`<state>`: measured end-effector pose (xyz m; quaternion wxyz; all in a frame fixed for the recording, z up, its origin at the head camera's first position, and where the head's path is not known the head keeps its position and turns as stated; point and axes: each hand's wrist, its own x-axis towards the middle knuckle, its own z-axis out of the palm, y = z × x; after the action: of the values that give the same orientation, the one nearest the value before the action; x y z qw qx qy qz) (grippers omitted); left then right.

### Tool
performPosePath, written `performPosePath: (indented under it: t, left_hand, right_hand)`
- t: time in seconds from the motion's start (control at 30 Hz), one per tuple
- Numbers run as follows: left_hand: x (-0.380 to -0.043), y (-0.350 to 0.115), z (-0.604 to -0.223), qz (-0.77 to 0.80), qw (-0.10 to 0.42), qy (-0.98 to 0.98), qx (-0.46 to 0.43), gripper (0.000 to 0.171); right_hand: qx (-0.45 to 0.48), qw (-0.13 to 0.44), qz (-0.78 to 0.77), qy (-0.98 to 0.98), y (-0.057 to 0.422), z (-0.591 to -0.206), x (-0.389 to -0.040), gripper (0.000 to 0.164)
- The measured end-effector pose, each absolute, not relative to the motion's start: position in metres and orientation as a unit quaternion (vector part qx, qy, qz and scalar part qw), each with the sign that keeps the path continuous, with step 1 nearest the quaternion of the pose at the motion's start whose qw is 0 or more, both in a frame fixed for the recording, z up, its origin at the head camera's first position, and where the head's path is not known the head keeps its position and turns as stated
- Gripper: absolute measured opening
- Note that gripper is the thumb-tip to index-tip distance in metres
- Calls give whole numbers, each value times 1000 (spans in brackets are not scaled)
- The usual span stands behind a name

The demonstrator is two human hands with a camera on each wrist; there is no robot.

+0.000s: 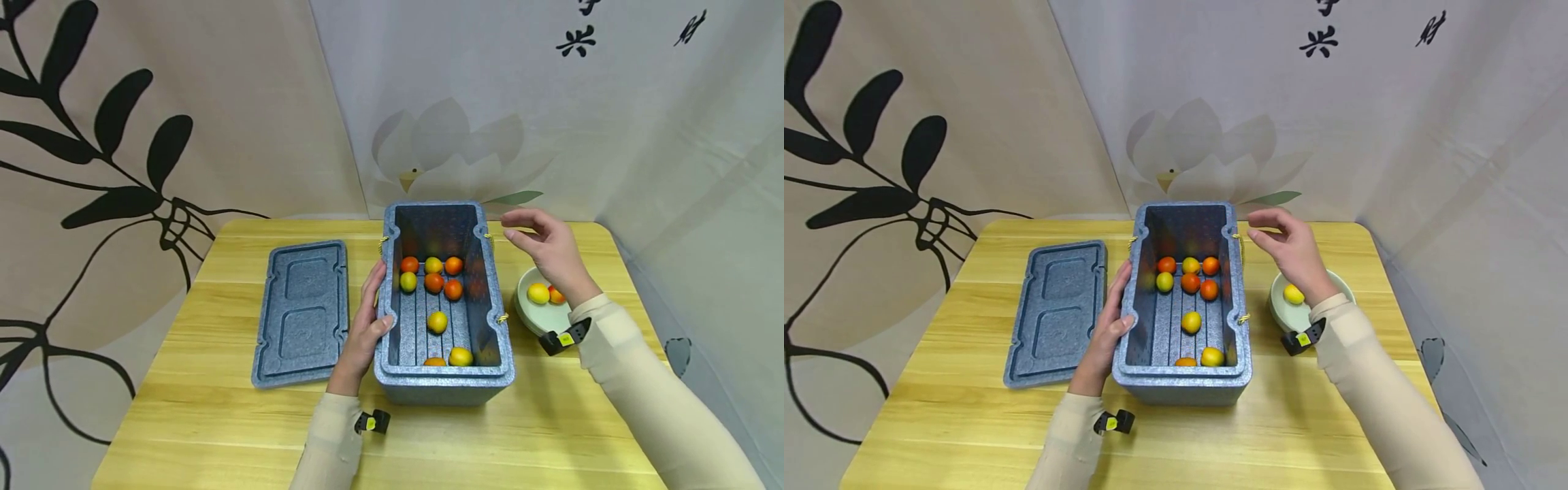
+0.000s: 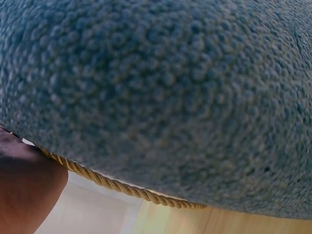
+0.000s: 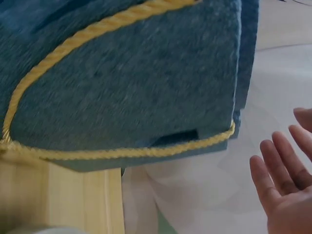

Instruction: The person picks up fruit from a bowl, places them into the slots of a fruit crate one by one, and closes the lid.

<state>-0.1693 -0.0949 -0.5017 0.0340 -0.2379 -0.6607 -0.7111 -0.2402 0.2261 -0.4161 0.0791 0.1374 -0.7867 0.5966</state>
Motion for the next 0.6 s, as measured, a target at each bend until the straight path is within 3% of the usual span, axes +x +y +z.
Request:
performPosePath:
  t: [0.6]
  left_hand:
    - [-168, -95, -501, -706, 34, -667, -237, 80]
  right_hand:
    - [29, 75, 552, -830, 281, -455, -225, 37]
